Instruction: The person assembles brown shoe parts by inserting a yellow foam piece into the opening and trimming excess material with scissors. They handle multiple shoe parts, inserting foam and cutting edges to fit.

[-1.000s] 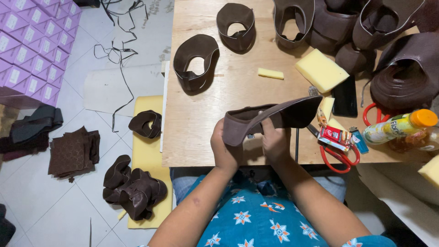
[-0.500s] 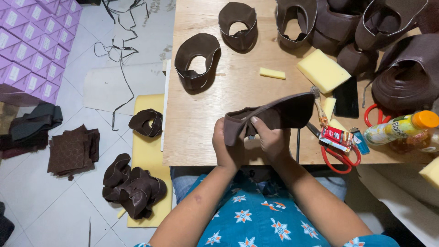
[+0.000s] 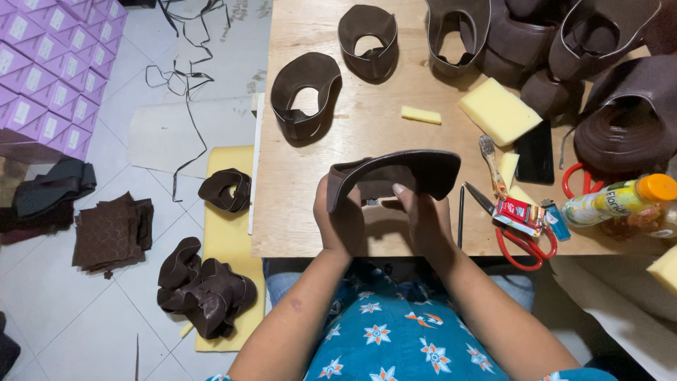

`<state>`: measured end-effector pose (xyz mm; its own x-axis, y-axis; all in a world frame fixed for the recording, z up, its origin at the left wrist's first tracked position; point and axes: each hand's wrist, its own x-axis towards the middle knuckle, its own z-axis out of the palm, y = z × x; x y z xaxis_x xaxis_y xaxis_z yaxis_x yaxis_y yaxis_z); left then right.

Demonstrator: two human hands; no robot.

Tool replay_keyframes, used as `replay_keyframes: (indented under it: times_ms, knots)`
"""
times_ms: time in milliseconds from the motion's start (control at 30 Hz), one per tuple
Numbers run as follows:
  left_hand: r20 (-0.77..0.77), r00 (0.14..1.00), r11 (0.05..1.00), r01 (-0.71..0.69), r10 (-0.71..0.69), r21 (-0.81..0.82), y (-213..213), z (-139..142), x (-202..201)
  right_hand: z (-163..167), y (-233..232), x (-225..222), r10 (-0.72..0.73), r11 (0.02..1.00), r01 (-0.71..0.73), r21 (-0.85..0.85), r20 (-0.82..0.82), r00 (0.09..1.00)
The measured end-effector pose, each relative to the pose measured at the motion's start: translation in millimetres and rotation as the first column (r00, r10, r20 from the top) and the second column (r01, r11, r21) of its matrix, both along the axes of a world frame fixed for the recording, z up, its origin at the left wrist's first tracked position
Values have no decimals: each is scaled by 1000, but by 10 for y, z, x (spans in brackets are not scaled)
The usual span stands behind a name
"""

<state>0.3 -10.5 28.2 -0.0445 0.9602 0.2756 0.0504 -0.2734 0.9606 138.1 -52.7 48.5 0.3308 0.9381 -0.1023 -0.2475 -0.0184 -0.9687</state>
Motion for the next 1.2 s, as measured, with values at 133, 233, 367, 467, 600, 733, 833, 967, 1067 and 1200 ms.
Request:
replay_keyframes:
  times_ms: [133, 233, 367, 467, 600, 733, 833, 967, 1067, 1200]
  knots:
    - [172, 983, 977, 101, -69, -186, -19, 80, 2, -150, -30, 51, -40, 998, 41, -49, 10, 999]
    - [-36, 983, 970, 173, -182, -174, -111, 143, 47, -316, -42, 64, -55, 998, 55, 14, 13, 998]
    - [230, 945, 905, 295, -231, -306, -111, 99, 109, -518, -33, 106, -44, 995, 45, 94, -22, 999]
    - [-143, 966, 966, 188, -214, -178, -69, -36, 81, -618, -11, 145, 54, 970, -14, 241, -162, 985]
    - [-216, 972, 994, 106, -96, 36, -18, -201, 165, -726, 24, 190, -119, 992, 123, -28, 113, 987]
    - [-94, 978, 979, 174, -185, -109, -77, -247, 204, -879, 73, 157, -72, 970, 82, 228, -50, 996]
    - [-214, 951, 957, 174, -225, -232, -117, -208, 235, -928, 52, 160, -27, 971, 43, 236, -71, 997]
    - [-451, 887, 985, 150, -95, 87, -129, -103, 239, -759, 69, 229, -175, 968, -52, 247, 804, 569]
    - [2, 995, 963, 95, -98, -253, -150, -15, 276, -522, 77, 151, -134, 972, 226, -60, 652, 746]
    - [-23, 999, 980, 33, -38, -197, -121, -23, 206, -230, 27, 57, -150, 981, 189, -34, 479, 865]
